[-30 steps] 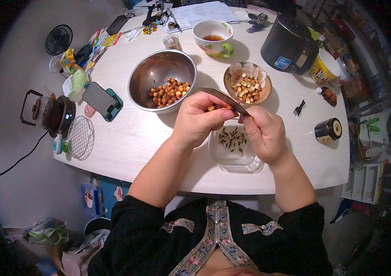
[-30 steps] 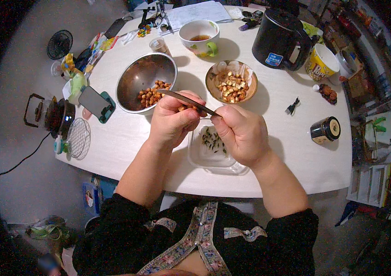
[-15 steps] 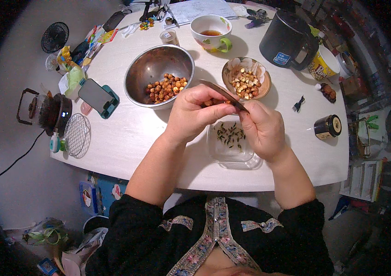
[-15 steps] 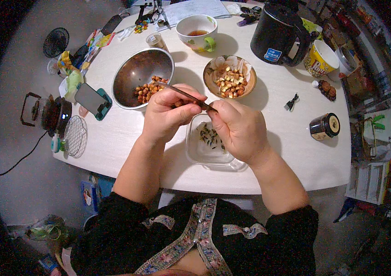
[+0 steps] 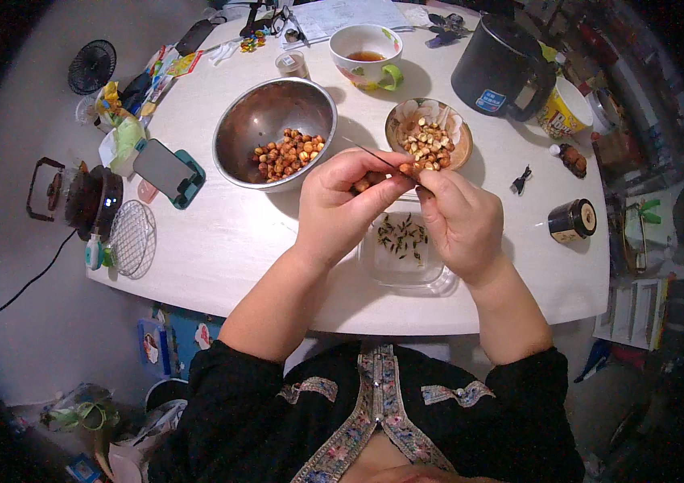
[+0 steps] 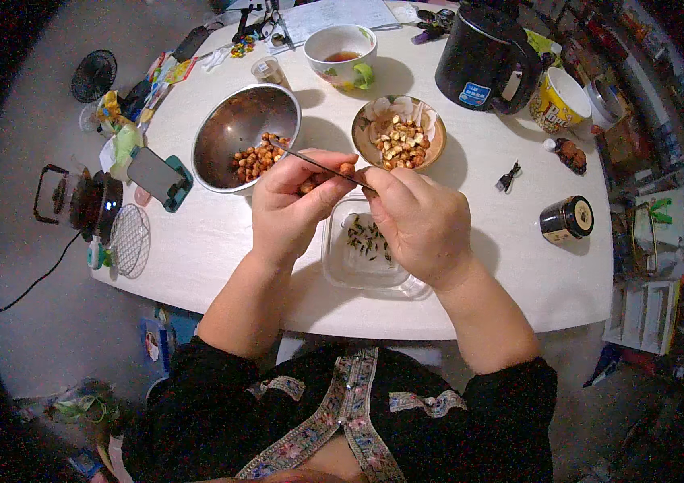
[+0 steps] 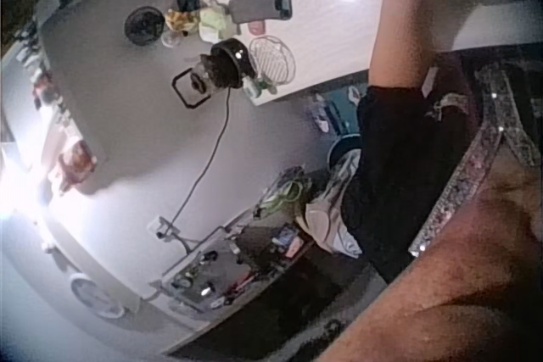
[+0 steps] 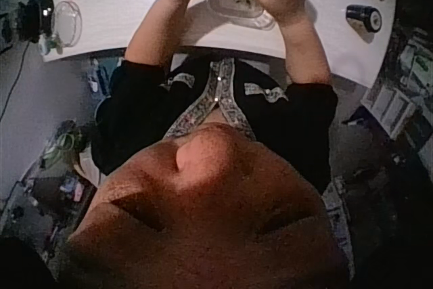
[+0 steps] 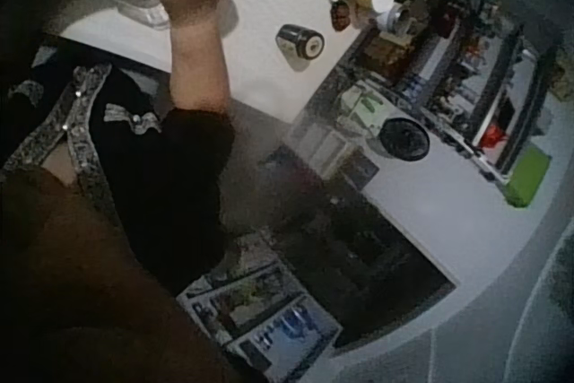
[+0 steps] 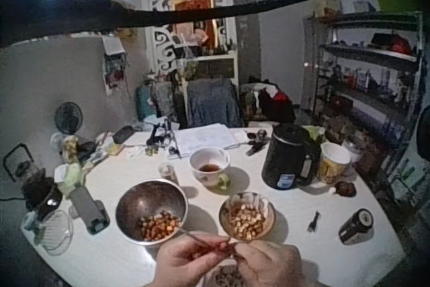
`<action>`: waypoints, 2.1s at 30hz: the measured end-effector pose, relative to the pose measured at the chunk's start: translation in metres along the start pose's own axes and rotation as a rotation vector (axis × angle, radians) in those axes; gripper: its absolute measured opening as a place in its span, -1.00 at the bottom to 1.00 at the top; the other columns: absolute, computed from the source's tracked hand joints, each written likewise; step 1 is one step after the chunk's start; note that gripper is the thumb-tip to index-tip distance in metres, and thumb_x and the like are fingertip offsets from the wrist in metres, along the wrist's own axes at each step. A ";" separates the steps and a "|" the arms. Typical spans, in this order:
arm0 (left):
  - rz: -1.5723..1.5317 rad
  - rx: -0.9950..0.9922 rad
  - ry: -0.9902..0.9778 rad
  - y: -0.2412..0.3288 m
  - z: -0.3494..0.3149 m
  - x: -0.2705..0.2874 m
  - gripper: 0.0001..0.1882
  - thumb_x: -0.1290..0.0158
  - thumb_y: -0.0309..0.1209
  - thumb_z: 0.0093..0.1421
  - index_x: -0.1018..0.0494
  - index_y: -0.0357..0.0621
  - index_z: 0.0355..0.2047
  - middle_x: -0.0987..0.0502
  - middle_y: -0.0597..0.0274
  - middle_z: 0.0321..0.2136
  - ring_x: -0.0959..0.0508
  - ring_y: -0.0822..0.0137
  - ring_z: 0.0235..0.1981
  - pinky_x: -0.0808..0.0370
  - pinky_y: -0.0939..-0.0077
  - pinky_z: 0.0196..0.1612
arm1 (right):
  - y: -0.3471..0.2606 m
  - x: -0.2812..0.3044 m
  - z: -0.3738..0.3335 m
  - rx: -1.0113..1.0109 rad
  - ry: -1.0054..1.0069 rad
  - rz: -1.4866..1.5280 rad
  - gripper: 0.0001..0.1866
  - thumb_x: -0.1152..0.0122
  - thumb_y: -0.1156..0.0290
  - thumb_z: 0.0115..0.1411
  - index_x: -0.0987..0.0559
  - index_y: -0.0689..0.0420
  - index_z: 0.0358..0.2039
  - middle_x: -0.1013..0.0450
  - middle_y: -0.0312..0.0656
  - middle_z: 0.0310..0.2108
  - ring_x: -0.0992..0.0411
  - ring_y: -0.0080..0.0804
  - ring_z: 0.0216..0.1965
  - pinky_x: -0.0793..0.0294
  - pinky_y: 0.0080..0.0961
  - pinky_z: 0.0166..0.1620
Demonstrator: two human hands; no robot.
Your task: The person sits at a table and uses a small knife to peel the skins off roasted nuts. They pick up nuts from a metal bowl, scrape the skins off with the knife, and place the peeled nuts into a small glass bowl while discarding the skins into a plastic container.
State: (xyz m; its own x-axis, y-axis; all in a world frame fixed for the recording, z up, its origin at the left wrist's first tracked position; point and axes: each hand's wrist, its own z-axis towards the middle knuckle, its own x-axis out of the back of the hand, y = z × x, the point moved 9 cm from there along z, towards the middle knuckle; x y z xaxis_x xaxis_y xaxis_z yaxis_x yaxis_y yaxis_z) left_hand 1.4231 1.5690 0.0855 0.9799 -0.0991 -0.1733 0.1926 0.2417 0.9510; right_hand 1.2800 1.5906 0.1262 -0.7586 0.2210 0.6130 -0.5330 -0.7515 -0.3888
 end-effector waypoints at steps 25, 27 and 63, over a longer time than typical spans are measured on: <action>-0.195 0.147 0.083 -0.023 -0.012 -0.013 -0.81 -0.16 -0.56 0.21 -0.52 -0.31 -0.16 -0.58 0.30 -0.31 -0.48 0.64 -0.38 -0.43 0.78 -0.35 | 0.011 0.001 -0.002 -0.047 0.096 -0.029 -0.66 -0.20 0.43 0.16 -0.57 0.04 -0.02 -0.54 -0.18 -0.35 -0.53 -0.19 -0.41 -0.52 -0.33 -0.38; -0.191 0.201 0.088 -0.026 -0.010 -0.010 -0.79 -0.17 -0.54 0.21 -0.52 -0.31 -0.13 -0.58 0.32 -0.34 -0.46 0.67 -0.43 -0.39 0.81 -0.42 | 0.020 0.000 -0.003 -0.145 0.089 0.104 -0.70 -0.17 0.42 0.21 -0.57 0.08 -0.03 -0.56 -0.11 -0.31 -0.55 -0.13 -0.37 -0.53 -0.31 -0.33; -0.011 0.363 -0.043 -0.047 0.050 -0.022 -0.70 -0.14 -0.45 0.24 -0.56 -0.21 -0.02 -0.55 0.46 -0.49 -0.22 0.74 -0.67 -0.09 0.81 -0.64 | 0.104 -0.029 -0.001 -0.872 0.001 0.806 -0.81 -0.25 0.36 0.25 -0.57 0.22 -0.24 -0.45 -0.36 -0.58 -0.26 -0.76 -0.70 -0.23 -0.73 -0.65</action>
State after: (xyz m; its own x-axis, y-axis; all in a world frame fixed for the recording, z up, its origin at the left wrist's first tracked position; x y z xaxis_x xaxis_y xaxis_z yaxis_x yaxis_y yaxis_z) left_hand 1.3894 1.5118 0.0570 0.9733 -0.1423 -0.1800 0.1641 -0.1167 0.9795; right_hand 1.2460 1.5064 0.0670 -0.9924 -0.1212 -0.0230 0.0228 0.0026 -0.9997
